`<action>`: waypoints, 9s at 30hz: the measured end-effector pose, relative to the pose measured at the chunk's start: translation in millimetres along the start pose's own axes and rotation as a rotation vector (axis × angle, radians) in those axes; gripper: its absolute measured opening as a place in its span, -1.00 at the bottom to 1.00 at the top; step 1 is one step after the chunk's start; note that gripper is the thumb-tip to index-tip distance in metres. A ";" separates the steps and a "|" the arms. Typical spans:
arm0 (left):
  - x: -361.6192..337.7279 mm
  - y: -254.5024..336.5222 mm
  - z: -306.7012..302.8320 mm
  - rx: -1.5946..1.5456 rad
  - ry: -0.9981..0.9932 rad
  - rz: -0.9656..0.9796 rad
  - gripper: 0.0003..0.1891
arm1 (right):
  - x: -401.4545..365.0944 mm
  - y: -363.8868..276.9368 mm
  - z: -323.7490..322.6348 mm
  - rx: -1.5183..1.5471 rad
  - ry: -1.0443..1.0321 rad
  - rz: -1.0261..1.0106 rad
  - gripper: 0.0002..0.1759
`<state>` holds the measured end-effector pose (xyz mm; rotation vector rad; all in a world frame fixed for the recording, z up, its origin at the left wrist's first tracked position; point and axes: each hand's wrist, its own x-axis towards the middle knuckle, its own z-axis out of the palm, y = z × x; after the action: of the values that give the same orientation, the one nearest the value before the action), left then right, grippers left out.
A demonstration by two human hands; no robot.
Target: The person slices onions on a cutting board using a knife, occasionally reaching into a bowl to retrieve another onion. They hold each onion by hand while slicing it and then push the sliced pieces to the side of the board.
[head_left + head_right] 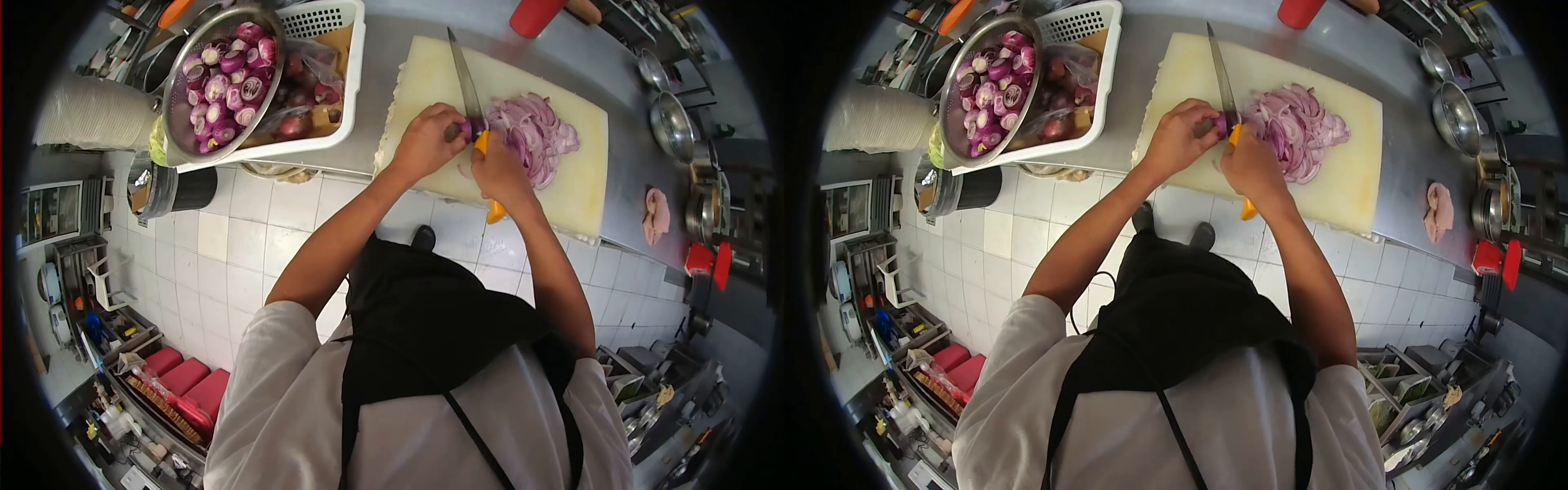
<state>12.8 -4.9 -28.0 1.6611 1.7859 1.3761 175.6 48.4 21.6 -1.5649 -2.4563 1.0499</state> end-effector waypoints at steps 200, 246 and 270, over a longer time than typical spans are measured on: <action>-56.9 86.6 -80.5 -0.122 0.217 -0.264 -0.78 | -50.1 6.6 34.8 0.186 0.002 0.030 -0.68; 31.6 120.1 -266.5 0.016 0.017 -0.190 -0.52 | -66.9 -21.5 15.3 0.183 0.233 -0.006 -0.64; -11.8 16.5 -34.0 0.123 0.137 -0.220 -0.65 | -82.0 -6.2 -16.2 0.088 0.110 -0.110 -0.64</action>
<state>-1.2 -31.9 -2.7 1.4054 2.0983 1.3340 216.8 -11.9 62.7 -1.4048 -2.3598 1.0113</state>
